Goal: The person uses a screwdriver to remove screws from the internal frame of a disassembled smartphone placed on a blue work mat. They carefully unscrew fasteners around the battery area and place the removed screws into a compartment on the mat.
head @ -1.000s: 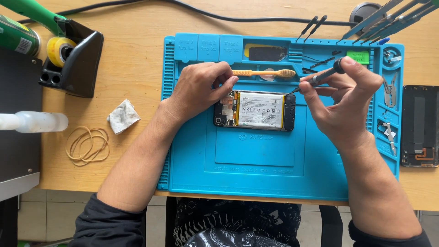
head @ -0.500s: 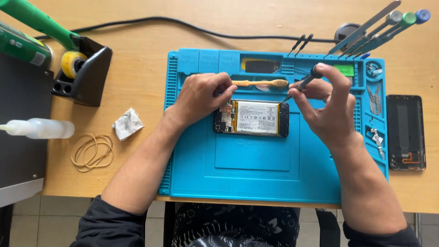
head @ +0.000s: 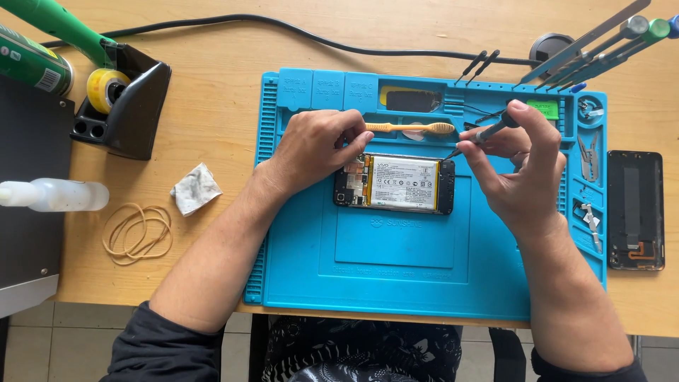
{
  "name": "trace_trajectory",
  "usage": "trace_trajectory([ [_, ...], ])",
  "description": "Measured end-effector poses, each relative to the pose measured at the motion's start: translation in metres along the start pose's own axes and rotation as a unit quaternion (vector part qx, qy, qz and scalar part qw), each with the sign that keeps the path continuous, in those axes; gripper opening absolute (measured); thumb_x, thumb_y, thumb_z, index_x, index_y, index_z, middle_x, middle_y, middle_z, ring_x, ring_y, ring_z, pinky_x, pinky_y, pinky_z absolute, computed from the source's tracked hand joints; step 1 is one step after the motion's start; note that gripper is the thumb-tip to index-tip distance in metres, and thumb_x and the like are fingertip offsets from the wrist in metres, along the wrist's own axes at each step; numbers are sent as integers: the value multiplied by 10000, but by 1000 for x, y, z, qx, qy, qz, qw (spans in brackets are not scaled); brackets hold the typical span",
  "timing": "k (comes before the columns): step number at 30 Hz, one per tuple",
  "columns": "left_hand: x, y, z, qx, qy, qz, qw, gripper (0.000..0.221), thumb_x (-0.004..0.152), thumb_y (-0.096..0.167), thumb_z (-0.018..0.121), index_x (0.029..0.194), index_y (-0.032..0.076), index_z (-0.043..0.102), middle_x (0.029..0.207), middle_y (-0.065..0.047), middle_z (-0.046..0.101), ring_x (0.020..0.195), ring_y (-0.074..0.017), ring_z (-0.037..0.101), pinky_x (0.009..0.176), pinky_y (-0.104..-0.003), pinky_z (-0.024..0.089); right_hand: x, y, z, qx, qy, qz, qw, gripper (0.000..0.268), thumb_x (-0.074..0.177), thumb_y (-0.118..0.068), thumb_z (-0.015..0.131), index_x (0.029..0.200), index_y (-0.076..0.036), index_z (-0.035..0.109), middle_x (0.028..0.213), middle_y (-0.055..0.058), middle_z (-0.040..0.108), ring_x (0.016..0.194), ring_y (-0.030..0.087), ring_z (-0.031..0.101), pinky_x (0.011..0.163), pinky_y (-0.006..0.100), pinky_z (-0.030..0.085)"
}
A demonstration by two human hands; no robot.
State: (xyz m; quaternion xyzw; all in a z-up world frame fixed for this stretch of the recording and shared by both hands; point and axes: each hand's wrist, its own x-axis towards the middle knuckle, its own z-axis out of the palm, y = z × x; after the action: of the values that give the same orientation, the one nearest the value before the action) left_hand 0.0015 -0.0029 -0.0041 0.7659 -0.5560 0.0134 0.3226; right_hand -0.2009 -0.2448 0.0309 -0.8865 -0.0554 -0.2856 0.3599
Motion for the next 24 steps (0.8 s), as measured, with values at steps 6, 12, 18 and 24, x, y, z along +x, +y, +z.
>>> trace_trajectory([
  [6, 0, 0, 0, -2, -4, 0, 1000, 194, 1055, 299, 635, 954, 134, 648, 806, -29, 743, 658, -177, 682, 483, -325, 499, 3, -3, -1, 36, 0, 27, 999, 671, 1068, 112, 749, 1503, -99, 285, 1100, 278, 709, 1037, 384, 778, 873, 410, 657],
  [12, -2, 3, 1, -5, 1, -10, 1000, 185, 1049, 295, 636, 948, 141, 648, 796, -11, 728, 642, -178, 660, 489, -346, 490, 0, -5, -2, 30, -8, 13, 999, 667, 1070, 99, 742, 1497, -102, 271, 1118, 305, 715, 1031, 411, 778, 886, 447, 660],
  [18, 1, 6, -2, 12, 9, -21, 1000, 169, 1027, 290, 654, 915, 166, 623, 773, 18, 708, 643, -224, 661, 508, -413, 459, 2, -7, -5, 84, -20, 23, 996, 678, 1096, 216, 633, 1484, -132, 199, 1059, 354, 621, 971, 449, 751, 871, 480, 669],
  [24, 0, 4, -1, 17, 10, -13, 1000, 177, 1039, 289, 647, 917, 166, 612, 767, 17, 702, 631, -206, 653, 480, -396, 448, 8, -11, -5, 84, -36, 47, 995, 638, 1130, 219, 591, 1475, -129, 182, 1043, 354, 593, 978, 465, 740, 874, 470, 651],
])
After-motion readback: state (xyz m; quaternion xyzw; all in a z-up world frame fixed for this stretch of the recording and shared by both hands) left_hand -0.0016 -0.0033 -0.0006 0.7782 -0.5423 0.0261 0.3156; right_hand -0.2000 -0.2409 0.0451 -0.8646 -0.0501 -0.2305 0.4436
